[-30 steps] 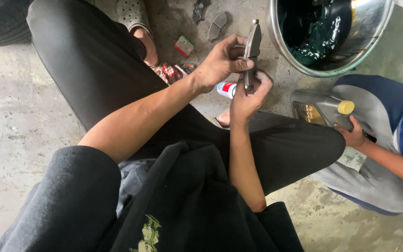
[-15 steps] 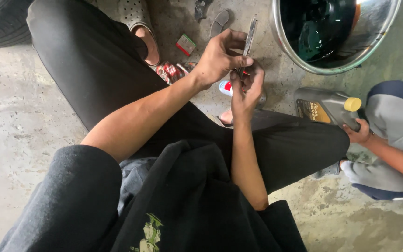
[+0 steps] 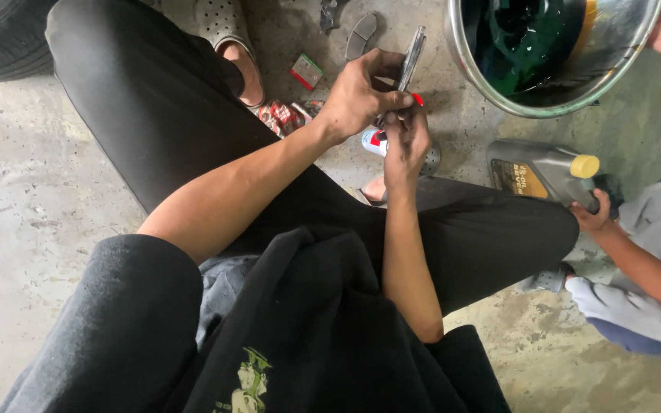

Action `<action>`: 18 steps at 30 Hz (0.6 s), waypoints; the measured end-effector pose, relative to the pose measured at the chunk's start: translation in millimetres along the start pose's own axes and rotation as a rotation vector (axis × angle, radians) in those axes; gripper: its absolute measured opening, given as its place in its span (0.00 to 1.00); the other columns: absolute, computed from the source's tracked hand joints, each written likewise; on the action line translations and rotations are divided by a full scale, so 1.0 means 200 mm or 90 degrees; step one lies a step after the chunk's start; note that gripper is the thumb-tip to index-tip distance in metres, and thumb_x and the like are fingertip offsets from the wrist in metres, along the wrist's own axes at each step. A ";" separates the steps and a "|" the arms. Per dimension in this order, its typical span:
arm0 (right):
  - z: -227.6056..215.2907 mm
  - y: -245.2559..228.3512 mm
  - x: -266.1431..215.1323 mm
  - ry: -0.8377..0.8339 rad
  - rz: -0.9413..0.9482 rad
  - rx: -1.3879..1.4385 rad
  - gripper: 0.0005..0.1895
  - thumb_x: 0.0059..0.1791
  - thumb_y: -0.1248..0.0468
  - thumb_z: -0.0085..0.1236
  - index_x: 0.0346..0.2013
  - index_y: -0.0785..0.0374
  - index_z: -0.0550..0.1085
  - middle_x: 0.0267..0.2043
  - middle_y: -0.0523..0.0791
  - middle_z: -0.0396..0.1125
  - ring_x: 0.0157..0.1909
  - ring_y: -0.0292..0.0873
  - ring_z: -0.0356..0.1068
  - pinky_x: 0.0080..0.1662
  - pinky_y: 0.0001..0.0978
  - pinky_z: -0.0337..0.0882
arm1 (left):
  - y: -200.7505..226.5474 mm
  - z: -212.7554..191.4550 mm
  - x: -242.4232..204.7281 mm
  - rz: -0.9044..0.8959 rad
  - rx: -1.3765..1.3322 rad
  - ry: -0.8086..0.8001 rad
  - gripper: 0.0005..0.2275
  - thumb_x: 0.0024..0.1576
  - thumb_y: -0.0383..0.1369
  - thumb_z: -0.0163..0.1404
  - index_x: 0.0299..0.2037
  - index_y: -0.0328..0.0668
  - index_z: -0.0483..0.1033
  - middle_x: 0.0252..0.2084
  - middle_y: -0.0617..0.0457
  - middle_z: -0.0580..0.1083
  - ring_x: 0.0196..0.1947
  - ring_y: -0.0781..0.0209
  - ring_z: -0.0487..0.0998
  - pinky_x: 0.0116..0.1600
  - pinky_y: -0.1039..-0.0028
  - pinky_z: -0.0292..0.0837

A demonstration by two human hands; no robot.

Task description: Cleaning and inspecting brake pads as part of a brake service.

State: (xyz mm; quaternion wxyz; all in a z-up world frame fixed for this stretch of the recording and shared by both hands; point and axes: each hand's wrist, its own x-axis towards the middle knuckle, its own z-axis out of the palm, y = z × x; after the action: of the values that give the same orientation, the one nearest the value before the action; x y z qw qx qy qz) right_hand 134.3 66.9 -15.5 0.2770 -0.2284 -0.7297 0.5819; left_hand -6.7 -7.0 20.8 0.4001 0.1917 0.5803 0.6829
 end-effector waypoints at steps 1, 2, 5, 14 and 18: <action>-0.01 0.01 0.01 0.000 0.002 0.003 0.15 0.58 0.64 0.53 0.56 0.71 0.71 0.44 0.47 0.70 0.45 0.38 0.71 0.48 0.32 0.71 | -0.07 -0.01 0.03 -0.002 0.003 0.001 0.27 0.50 0.24 0.64 0.59 0.23 0.67 0.52 0.35 0.78 0.48 0.50 0.84 0.51 0.67 0.85; -0.02 0.02 0.02 -0.020 0.076 0.018 0.14 0.56 0.64 0.54 0.53 0.71 0.71 0.41 0.46 0.72 0.41 0.37 0.71 0.44 0.30 0.72 | -0.14 -0.02 0.05 0.023 0.013 0.012 0.27 0.50 0.25 0.65 0.59 0.23 0.69 0.52 0.36 0.78 0.49 0.50 0.83 0.53 0.66 0.83; -0.09 0.02 0.00 -0.009 0.142 -0.081 0.15 0.54 0.65 0.58 0.53 0.70 0.73 0.41 0.45 0.74 0.39 0.35 0.73 0.42 0.28 0.73 | -0.25 -0.09 0.06 -0.012 0.188 0.062 0.28 0.45 0.30 0.67 0.57 0.28 0.72 0.52 0.39 0.79 0.49 0.51 0.83 0.54 0.65 0.79; -0.77 -0.48 0.05 0.092 0.100 -0.125 0.09 0.63 0.68 0.54 0.55 0.71 0.73 0.48 0.51 0.74 0.43 0.41 0.77 0.44 0.28 0.78 | -0.73 -0.37 0.14 -0.444 0.737 0.037 0.32 0.43 0.43 0.68 0.55 0.36 0.72 0.51 0.38 0.77 0.54 0.41 0.78 0.56 0.57 0.75; -1.10 -0.25 0.05 0.108 0.110 -0.217 0.10 0.68 0.68 0.44 0.58 0.71 0.71 0.51 0.48 0.71 0.49 0.40 0.73 0.50 0.27 0.71 | -1.18 -0.46 0.30 -0.373 0.917 0.007 0.42 0.42 0.44 0.69 0.64 0.34 0.61 0.54 0.37 0.74 0.55 0.38 0.75 0.55 0.56 0.74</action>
State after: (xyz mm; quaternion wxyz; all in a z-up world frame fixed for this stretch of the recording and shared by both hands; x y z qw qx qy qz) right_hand 273.4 222.3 71.2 0.2439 -0.3821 -0.7694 0.4500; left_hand -33.7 -19.3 -238.0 0.3380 0.2401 0.9100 0.0048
